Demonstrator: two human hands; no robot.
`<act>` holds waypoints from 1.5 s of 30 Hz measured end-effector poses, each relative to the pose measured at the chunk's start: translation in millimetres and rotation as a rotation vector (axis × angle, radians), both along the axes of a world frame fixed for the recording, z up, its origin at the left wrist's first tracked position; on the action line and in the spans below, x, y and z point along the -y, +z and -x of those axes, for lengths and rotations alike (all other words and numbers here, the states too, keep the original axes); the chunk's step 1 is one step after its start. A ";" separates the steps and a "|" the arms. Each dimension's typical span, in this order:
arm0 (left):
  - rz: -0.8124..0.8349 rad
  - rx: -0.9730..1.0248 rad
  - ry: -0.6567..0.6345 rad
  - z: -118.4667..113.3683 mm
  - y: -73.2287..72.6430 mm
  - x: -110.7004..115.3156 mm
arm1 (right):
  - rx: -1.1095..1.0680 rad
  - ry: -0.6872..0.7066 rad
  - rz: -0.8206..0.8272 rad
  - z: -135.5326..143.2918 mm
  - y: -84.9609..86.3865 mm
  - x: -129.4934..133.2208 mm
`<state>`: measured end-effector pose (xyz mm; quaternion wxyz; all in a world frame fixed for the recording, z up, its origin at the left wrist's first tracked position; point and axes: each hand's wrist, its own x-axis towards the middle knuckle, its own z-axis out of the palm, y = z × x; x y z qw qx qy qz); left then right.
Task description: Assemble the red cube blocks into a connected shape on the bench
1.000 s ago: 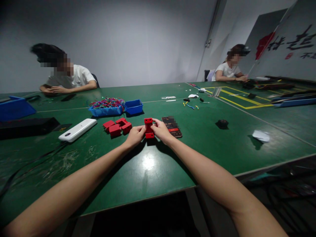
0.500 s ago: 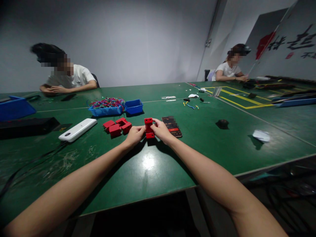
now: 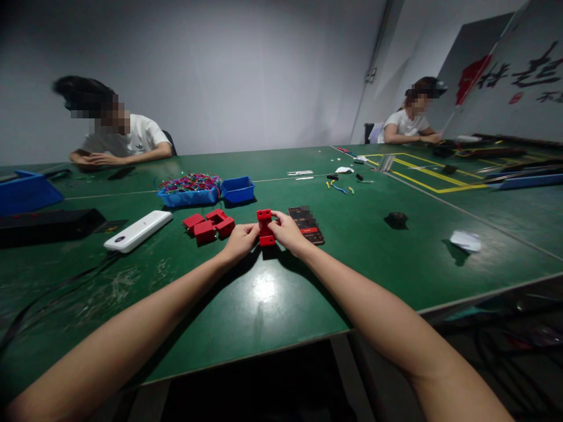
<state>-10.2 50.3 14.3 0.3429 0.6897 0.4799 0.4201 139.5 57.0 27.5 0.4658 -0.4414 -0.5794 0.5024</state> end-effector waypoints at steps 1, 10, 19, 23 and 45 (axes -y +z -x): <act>0.000 -0.005 0.003 -0.2 0.0 0.1 | 0.007 -0.001 -0.003 0.0 -0.1 0.0; -0.006 -0.022 0.014 -0.1 -0.6 -0.6 | 0.013 0.002 -0.010 -0.5 0.3 0.3; -0.016 -0.021 0.020 0.5 -1.6 -1.0 | -0.007 0.042 -0.009 -1.8 -2.2 -2.3; -0.020 -0.026 0.029 0.2 -1.2 -0.7 | -0.027 0.073 -0.005 -2.9 -3.5 -4.1; -0.053 -0.064 0.056 -0.8 0.2 2.3 | -0.041 0.102 -0.022 -3.0 -1.4 -2.3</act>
